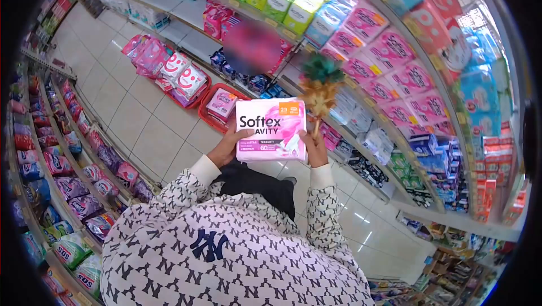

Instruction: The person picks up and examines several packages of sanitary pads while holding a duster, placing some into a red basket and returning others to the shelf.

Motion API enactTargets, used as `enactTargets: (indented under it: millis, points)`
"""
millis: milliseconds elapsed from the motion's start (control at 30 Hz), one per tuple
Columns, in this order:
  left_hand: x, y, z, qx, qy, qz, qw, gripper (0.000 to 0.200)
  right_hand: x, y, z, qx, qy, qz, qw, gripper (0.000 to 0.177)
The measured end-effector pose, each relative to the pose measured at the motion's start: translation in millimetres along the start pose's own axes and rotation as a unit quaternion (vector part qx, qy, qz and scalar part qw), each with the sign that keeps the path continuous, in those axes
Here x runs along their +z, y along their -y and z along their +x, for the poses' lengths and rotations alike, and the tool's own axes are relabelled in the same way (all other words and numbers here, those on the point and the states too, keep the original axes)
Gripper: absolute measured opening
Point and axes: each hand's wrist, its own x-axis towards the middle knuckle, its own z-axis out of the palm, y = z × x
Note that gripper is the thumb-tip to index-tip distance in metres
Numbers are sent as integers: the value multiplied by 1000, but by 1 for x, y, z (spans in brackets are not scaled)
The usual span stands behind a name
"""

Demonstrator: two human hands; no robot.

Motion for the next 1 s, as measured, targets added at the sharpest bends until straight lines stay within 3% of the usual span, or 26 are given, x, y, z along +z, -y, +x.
enactTargets:
  millis: [33, 67, 167, 233, 267, 300, 367, 433, 533, 567, 633, 667, 700, 733, 767, 833, 900, 933, 1000]
  points:
    - [10, 5, 4, 25, -25, 44, 998, 75, -20, -3, 1, -35, -47, -114, 992, 34]
    - [19, 12, 8, 50, -51, 86, 994, 75, -41, 17, -12, -12, -116, -256, 960, 30]
    - [34, 29, 13, 112, -101, 187, 971, 70, -61, 47, -60, 23, -106, -259, 960, 30]
    - [48, 40, 21, 147, -111, 253, 950, 65, -63, 36, -95, -11, 37, -378, 925, 33]
    - [56, 47, 29, 235, -120, 313, 912, 63, -61, 40, -104, 14, 71, -394, 916, 33]
    - [62, 54, 29, 194, -119, 302, 926, 63, -64, 46, -109, 37, 106, -407, 906, 33]
    - [110, 49, 19, 157, -70, 254, 952, 64, -102, -16, -101, 30, -70, -370, 926, 36]
    - [144, 55, 20, 160, -74, 250, 952, 66, -155, -16, -85, 103, -201, -234, 946, 35]
    - [176, 72, 31, 164, -83, 241, 953, 69, -178, 22, -98, 35, -180, -222, 958, 30]
    - [183, 82, 37, 186, -75, 260, 945, 70, -181, 32, -103, -2, -86, -277, 957, 29]
    - [194, 97, 49, 232, -55, 295, 925, 71, -188, 62, -107, -44, 9, -348, 936, 28]
    - [214, 92, 51, 301, -16, 340, 891, 70, -202, 38, -98, -71, -68, -320, 942, 29]
    - [233, 93, 44, 211, -29, 267, 940, 69, -220, 9, -87, -97, -140, -291, 942, 31]
    - [247, 93, 42, 218, -42, 251, 942, 67, -236, 12, -73, 25, -199, -221, 954, 33]
    - [256, 95, 42, 227, -58, 233, 944, 65, -250, 15, -65, -2, -250, -190, 949, 34]
    - [268, 95, 44, 195, -104, 127, 967, 61, -253, 36, -70, 9, -223, -158, 962, 30]
    - [268, 95, 37, 189, -135, 79, 969, 56, -240, 63, -87, -93, -55, -242, 964, 28]
    - [268, 94, 36, 205, -138, 80, 966, 54, -234, 78, -90, -89, 12, -309, 947, 24]
    - [272, 90, 41, 240, -135, 77, 958, 49, -241, 49, -70, -66, -58, -307, 947, 24]
